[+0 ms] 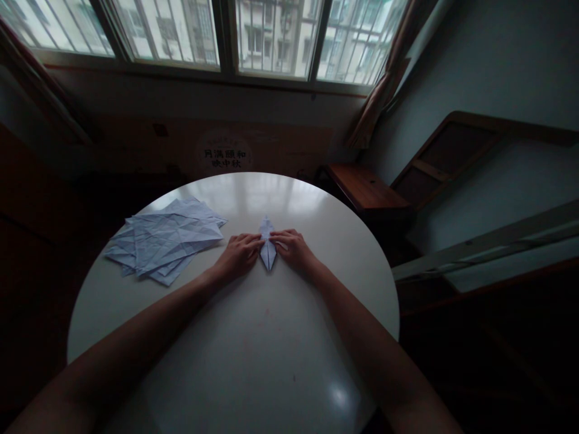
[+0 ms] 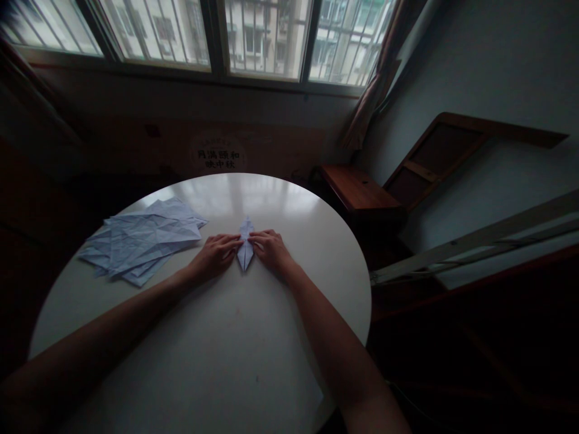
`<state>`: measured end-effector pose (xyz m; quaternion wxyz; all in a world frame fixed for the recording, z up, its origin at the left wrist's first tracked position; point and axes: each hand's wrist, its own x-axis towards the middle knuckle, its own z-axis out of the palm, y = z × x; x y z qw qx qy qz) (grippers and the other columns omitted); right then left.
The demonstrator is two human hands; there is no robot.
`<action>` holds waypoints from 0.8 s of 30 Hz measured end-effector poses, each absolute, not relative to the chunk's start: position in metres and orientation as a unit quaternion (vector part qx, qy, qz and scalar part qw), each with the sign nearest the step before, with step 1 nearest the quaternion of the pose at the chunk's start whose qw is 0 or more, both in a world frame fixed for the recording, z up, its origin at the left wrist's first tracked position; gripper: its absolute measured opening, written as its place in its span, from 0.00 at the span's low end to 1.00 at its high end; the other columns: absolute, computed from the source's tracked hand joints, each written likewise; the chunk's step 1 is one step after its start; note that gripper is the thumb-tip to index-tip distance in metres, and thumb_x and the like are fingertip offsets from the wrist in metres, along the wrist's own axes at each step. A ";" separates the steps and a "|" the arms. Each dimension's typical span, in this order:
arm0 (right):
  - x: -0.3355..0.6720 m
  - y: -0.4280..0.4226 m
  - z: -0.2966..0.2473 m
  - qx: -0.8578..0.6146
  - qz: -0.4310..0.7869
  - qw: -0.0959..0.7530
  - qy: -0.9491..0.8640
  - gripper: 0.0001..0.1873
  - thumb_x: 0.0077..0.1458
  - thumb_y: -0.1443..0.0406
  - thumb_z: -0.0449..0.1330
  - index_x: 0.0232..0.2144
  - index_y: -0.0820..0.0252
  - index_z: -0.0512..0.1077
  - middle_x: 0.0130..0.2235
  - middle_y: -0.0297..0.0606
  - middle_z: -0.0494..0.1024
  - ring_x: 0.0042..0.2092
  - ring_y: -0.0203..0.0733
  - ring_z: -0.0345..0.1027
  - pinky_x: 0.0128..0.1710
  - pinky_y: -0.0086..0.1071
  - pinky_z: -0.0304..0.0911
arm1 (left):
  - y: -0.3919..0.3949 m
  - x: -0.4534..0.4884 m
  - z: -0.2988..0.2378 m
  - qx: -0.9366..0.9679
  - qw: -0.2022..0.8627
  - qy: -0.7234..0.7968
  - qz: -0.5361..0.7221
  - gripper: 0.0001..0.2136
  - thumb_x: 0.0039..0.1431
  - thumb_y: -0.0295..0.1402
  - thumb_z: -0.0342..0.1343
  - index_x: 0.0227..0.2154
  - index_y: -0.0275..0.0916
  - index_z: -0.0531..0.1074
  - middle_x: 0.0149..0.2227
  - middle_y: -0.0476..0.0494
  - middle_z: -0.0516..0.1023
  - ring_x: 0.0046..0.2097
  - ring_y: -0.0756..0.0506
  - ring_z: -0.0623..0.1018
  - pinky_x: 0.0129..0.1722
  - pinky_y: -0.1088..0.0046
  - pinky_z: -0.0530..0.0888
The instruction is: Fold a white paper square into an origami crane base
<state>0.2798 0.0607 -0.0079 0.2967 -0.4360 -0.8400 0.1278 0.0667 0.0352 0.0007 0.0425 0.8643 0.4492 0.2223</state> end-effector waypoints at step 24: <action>0.279 0.059 -0.005 -0.438 0.127 0.290 -0.841 0.14 0.58 0.67 0.59 0.46 0.48 0.77 0.51 0.35 0.77 0.52 0.46 0.65 0.53 0.45 0.59 | 0.037 0.065 -0.002 0.863 0.045 0.447 0.229 0.16 0.63 0.30 0.49 0.52 0.45 0.72 0.56 0.42 0.73 0.55 0.40 0.71 0.54 0.57 0.65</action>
